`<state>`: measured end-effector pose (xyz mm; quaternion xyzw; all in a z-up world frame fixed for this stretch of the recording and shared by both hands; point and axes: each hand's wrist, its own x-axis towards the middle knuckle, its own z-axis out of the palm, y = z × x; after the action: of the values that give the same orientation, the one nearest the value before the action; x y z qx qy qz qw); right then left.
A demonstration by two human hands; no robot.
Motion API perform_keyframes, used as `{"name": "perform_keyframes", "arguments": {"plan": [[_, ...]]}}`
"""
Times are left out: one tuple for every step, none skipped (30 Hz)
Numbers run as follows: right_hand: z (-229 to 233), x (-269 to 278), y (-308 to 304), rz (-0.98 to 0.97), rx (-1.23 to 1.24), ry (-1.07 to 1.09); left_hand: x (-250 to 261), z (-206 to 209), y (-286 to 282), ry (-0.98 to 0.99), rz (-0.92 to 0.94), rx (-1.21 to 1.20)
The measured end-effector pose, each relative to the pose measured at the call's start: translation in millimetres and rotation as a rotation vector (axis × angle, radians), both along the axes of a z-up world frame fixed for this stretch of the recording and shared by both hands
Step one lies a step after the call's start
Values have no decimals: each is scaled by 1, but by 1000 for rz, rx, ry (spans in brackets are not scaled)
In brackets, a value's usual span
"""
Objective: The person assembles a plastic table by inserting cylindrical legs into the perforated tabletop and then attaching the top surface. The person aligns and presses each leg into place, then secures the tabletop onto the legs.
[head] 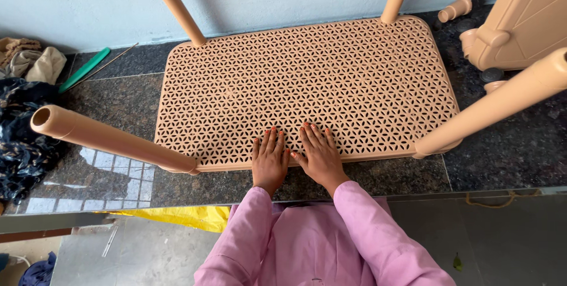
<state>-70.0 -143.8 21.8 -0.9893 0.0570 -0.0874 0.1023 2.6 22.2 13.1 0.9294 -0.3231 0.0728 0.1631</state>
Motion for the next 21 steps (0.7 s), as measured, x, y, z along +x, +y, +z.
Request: {"name": "perform_keyframes", "arguments": {"plan": [[1,-1,-3,6,-9,1,-1,1,-1,9,4,8],[3,-3,-7,11,-19,1,-2,2,-4,-2,14,39],[3,-5,-10,21,-27,1,-4,3,-6,-13,27,70],[4,-7,-13,21,-46,6,-6,4,-9,-24,41,101],[4,-10,-16,20,-66,12,-8,5,-13,14,58,119],[3,-13,-19,20,-86,18,-10,6,-17,53,75,136],[3,-16,-22,18,-82,-1,-14,6,-22,93,89,154],[2,-19,-25,16,-77,-20,-18,6,-26,76,83,146],[1,-20,-29,12,-72,-42,-20,6,-30,56,76,138],[1,-22,-32,8,-69,-45,-21,6,-34,37,68,130],[0,-25,-35,2,-64,-47,-23,5,-37,49,74,141],[0,-28,-38,-4,-59,-48,-25,4,-40,62,79,152],[0,-30,-41,-16,-65,-36,-26,3,-44,72,84,163],[0,-33,-44,-28,-70,-25,-27,2,-47,37,58,133],[1,-34,-47,-37,-77,-15,-27,2,-52,0,34,103],[1,-37,-50,-48,-90,-7,-28,1,-56,-37,10,72],[1,-41,-54,-59,-103,2,-29,1,-59,-6,-5,72],[1,-44,-58,-70,-115,11,-32,1,-63,24,-21,72],[1,-47,-62,-79,-104,2,-33,1,-68,54,-39,70],[0,-49,-67,-89,-92,-7,-35,2,-72,53,-46,71],[0,-52,-72,-97,-80,-16,-36,3,-77,53,-51,72]]}}
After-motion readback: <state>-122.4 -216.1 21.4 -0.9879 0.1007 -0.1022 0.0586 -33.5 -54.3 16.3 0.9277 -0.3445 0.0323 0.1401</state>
